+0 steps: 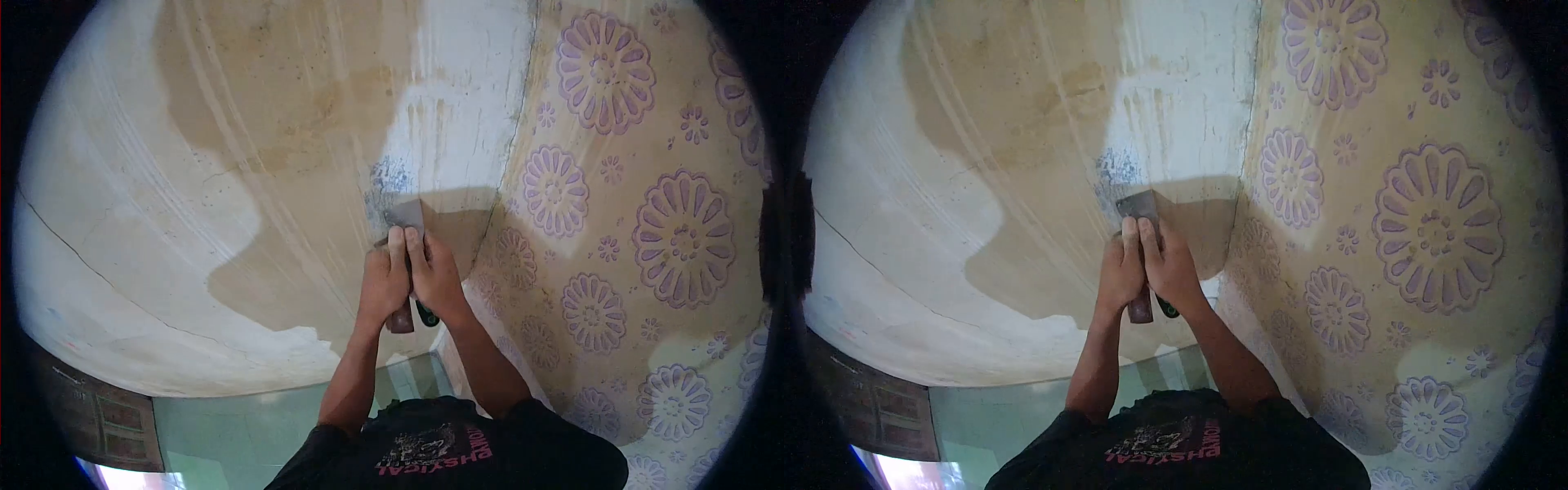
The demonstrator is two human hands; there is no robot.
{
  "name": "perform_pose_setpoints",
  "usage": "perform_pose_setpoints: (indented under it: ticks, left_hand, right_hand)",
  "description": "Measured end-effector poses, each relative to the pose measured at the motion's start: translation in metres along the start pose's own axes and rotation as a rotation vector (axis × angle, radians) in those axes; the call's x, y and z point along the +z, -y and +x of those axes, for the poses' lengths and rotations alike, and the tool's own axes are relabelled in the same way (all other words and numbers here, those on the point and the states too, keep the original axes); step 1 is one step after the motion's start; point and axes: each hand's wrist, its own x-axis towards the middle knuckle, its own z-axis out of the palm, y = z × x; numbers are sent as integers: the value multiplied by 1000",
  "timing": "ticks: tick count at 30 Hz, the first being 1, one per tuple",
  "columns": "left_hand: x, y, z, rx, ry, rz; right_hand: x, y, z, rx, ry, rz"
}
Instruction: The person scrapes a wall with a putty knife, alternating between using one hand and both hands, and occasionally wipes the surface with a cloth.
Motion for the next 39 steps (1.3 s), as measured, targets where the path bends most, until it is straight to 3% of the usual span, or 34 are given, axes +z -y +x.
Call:
perform_pose_setpoints:
  ticks: [2, 5, 7, 11, 14, 16, 20, 23, 29, 31, 34, 35, 39]
  left_hand:
    - [1, 8, -1, -16, 3, -35]
    - [1, 31, -11, 40, -42, 196]
    - [-1, 25, -13, -78, 5, 16]
    - [3, 38, -15, -54, -17, 2]
    - [4, 49, -16, 14, -59, 86]
    - [1, 42, -13, -4, -39, 68]
    - [-4, 17, -12, -35, -57, 73]
    - [-2, 30, -8, 106, -103, 105]
    - [-10, 6, -5, 10, -37, 36]
    - [-9, 2, -3, 101, -97, 188]
    - [5, 50, -15, 137, -168, 255]
    - [1, 66, -14, 58, -51, 112]
    - [-2, 31, -16, -157, 39, 107]
  right_hand:
    - [3, -10, -1, -52, -19, 0]
    - [6, -36, -13, -138, -62, -89]
    - [4, -23, -18, 72, 23, -35]
    - [5, -26, -21, 98, 11, 12]
    - [12, -49, -19, -38, -23, -151]
    - [21, -41, -16, -40, -72, 5]
    - [11, -13, -6, -40, -19, -73]
    - [20, -35, -14, -74, -60, -35]
    - [16, -5, -2, -23, -77, -47]
    - [16, -7, -2, -57, -84, -77]
    - [16, -37, -22, -31, -54, -70]
    - [16, -43, -25, 42, -25, -47]
    - [10, -33, -22, 122, 14, 14]
